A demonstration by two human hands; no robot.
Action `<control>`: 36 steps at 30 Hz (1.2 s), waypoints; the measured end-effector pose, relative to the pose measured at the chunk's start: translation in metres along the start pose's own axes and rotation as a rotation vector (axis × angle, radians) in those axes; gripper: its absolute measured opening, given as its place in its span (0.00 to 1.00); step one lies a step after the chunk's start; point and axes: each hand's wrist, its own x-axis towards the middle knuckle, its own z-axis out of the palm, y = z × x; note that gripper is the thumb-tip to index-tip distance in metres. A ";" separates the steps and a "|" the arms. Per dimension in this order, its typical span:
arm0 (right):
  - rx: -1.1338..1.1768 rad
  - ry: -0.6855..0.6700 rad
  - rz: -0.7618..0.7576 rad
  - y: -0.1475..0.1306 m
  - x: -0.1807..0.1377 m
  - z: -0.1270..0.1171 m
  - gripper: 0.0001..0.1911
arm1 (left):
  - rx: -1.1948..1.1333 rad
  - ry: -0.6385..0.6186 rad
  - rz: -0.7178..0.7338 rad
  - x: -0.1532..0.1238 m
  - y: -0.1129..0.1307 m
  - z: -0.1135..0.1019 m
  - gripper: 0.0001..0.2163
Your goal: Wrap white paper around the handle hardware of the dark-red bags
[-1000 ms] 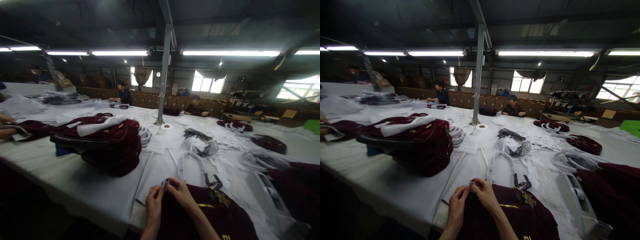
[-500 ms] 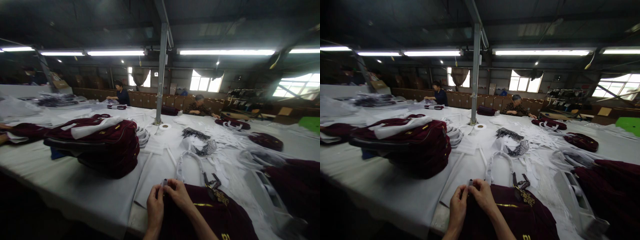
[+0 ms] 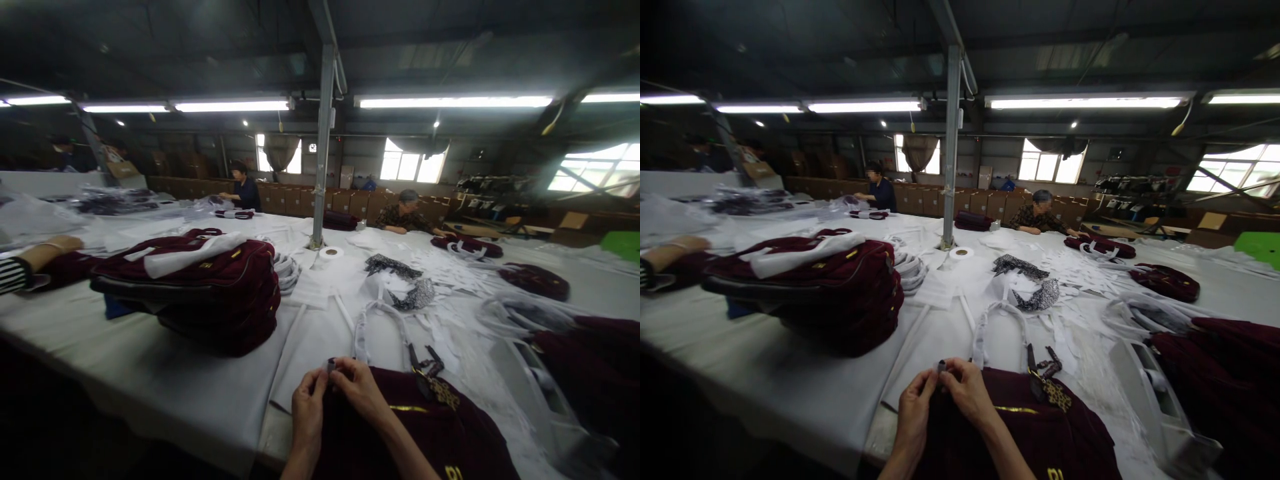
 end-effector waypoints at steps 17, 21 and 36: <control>-0.098 0.093 -0.030 -0.006 -0.004 0.004 0.08 | 0.268 0.027 0.135 -0.004 0.004 0.007 0.14; -0.003 0.082 -0.003 -0.001 -0.004 0.002 0.08 | 0.154 -0.149 0.073 -0.002 0.011 0.000 0.16; -0.135 0.050 -0.009 0.000 -0.005 -0.001 0.09 | 0.324 -0.077 0.148 -0.011 0.020 0.004 0.14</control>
